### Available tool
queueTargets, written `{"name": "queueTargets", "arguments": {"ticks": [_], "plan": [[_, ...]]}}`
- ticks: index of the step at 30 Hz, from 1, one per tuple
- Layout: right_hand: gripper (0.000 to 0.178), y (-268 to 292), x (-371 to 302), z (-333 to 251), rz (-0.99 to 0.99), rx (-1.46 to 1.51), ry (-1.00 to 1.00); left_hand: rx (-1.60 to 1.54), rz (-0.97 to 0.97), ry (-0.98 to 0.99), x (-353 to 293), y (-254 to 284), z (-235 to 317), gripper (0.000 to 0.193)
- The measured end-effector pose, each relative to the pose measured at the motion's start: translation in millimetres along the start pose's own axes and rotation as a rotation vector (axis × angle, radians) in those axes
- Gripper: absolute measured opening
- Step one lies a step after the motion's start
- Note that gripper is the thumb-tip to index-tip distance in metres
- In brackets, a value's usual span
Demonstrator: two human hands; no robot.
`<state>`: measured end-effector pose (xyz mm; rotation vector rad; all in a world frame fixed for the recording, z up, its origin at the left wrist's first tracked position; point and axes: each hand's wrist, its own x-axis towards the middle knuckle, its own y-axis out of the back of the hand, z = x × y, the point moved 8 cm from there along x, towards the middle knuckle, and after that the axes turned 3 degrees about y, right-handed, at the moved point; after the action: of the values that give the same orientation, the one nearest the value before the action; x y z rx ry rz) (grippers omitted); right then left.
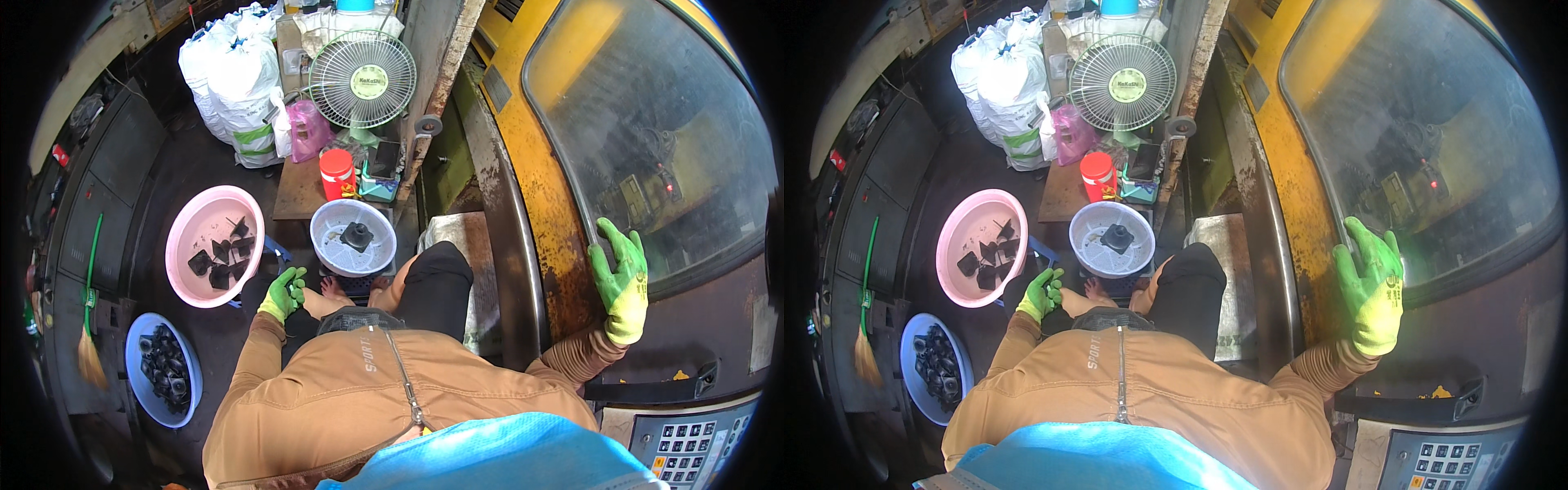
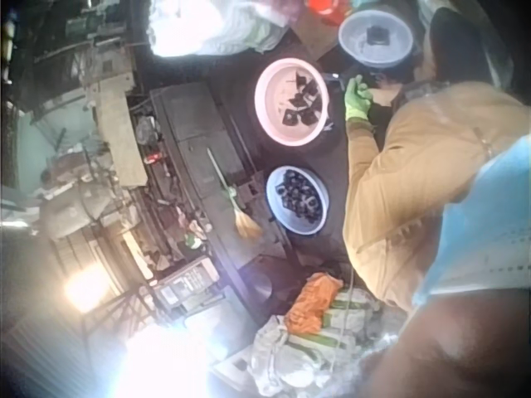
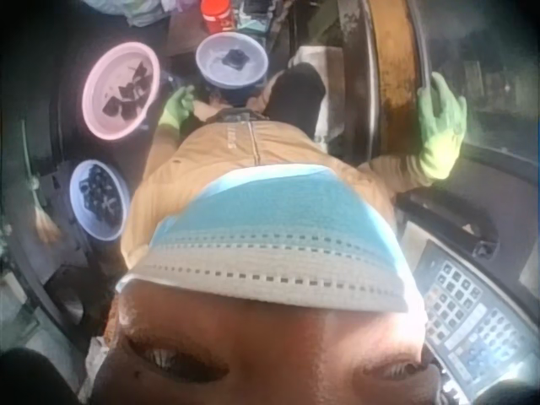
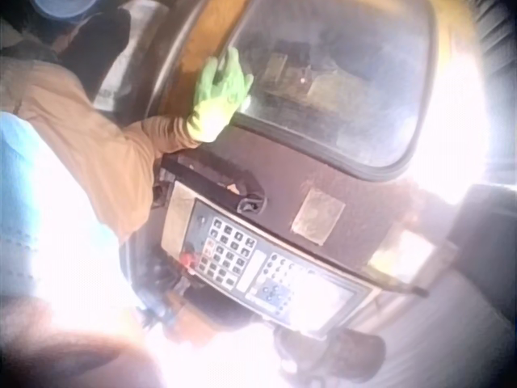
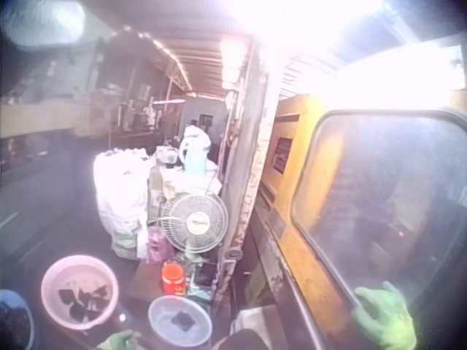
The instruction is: The person sits on the floor and repeatedly picks up small dark metal parts from a white basket, wipes each one with a cloth, and places it into a pink basin. The person occasionally reaches toward a nearby machine but primarily focuses on cleaning the parts one by one.
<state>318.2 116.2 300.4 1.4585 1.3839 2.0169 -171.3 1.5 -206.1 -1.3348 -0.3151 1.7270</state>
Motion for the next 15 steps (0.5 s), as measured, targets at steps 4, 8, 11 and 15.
{"name": "queueTargets", "arguments": {"ticks": [4,8,11,15], "plan": [[0.034,0.3,0.6,-1.2,0.008,-0.007,0.013,-0.002,0.010,0.000,-1.3,-0.6,-0.4,0.029],[0.034,-0.7,0.7,0.2,-0.039,0.018,-0.032,0.009,0.029,-0.002,-2.7,-2.1,-0.1,0.029],[0.033,-2.0,-0.1,1.2,-0.090,0.042,-0.077,0.006,0.024,-0.005,-3.7,-4.0,0.4,0.030],[0.033,-2.3,0.2,2.2,-0.100,0.031,-0.099,0.000,0.004,-0.009,-2.8,-2.5,0.4,0.031]]}}
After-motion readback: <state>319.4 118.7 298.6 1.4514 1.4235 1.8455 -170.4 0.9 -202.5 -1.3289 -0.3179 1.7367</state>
